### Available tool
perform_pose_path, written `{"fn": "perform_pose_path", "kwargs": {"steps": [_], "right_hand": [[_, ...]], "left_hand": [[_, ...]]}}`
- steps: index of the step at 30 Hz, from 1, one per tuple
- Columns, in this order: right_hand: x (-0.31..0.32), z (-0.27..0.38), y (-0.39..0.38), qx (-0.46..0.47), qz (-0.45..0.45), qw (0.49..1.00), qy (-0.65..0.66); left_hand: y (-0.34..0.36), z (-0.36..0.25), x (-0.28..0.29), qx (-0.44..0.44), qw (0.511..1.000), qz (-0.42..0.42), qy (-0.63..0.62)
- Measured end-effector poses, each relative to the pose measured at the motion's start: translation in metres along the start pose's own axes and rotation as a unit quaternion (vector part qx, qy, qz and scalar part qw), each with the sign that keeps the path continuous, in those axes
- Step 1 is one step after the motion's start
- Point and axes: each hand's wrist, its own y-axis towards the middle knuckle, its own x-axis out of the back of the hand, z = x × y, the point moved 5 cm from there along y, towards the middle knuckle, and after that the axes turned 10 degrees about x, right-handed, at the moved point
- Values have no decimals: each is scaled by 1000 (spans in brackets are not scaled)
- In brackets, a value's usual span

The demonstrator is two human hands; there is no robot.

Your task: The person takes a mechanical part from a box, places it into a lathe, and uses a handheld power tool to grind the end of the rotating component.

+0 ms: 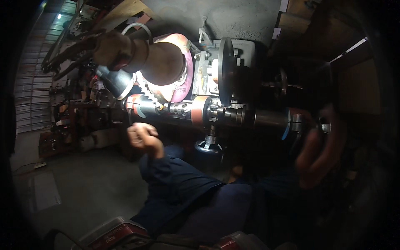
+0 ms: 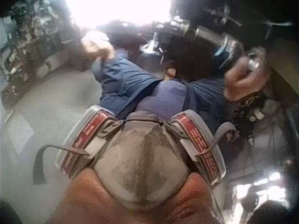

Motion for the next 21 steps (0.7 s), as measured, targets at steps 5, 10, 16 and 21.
{"fn": "perform_pose_path", "kwargs": {"steps": [5,10,16,21], "right_hand": [[-83,63,12,90,248,955,138],[-127,57,11,117,367,923,-3],[-145,51,20,94,409,907,-4],[-152,52,20,98,417,904,-4]], "left_hand": [[-50,46,-57,386,902,187,-52],[-36,55,-56,480,853,157,-131],[-30,55,-55,474,852,198,-99],[-28,65,-42,452,871,183,-61]]}}
